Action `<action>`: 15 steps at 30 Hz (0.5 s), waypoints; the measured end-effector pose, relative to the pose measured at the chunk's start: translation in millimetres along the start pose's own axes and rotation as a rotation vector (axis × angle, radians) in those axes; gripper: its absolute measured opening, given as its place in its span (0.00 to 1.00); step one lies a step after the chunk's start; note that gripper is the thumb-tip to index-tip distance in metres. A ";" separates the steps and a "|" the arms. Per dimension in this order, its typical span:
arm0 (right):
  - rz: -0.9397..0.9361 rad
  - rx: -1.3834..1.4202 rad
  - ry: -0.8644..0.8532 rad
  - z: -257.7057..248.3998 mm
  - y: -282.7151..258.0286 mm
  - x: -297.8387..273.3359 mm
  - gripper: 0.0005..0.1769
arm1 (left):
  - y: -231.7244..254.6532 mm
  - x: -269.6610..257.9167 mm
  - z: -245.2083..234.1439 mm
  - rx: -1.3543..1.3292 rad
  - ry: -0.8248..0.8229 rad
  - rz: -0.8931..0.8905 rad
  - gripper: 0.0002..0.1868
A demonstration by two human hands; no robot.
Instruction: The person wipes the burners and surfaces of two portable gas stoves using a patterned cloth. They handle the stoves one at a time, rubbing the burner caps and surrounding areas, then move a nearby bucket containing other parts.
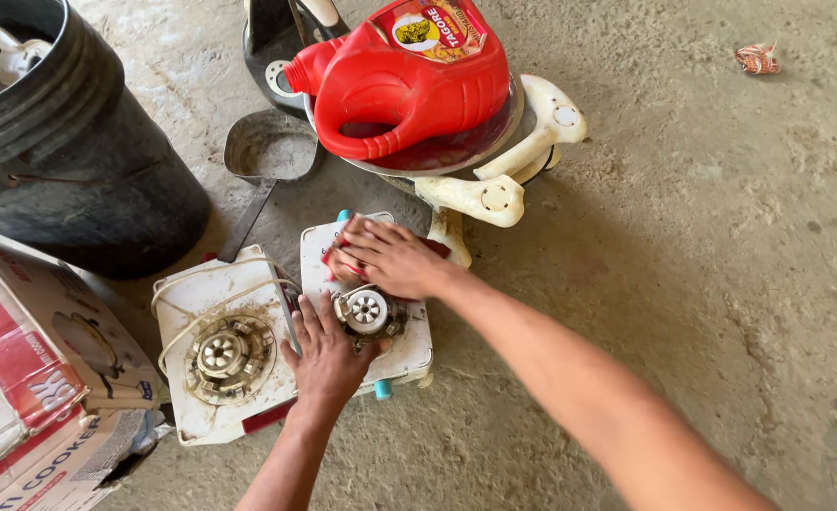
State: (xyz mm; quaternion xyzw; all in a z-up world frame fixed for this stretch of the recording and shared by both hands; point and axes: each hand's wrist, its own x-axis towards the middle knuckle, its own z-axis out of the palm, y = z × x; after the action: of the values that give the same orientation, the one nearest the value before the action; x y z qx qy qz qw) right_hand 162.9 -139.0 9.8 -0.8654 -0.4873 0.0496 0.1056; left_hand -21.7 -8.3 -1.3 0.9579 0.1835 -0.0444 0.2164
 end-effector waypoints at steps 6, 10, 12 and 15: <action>-0.103 0.024 0.097 1.7 -40.8 48.0 0.28 | 5.1 -0.6 -7.2 0.046 0.121 0.060 0.70; 0.090 0.410 -0.003 -27.4 -51.0 8.6 0.22 | 9.1 -2.6 -13.3 0.025 0.022 -0.032 0.71; 0.062 0.716 0.313 -34.7 -52.0 -33.5 0.20 | 7.0 -1.5 -13.2 0.020 0.062 0.012 0.74; 0.813 0.840 0.542 -19.4 -90.6 -69.5 0.25 | 1.7 3.0 -15.3 0.019 0.067 0.043 0.70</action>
State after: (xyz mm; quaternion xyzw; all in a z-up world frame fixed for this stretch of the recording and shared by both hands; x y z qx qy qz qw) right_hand 54.9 -155.3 48.5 -0.8477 -0.0157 0.0517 0.5277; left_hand -18.2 -2.2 12.7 0.9646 0.1697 -0.0093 0.2019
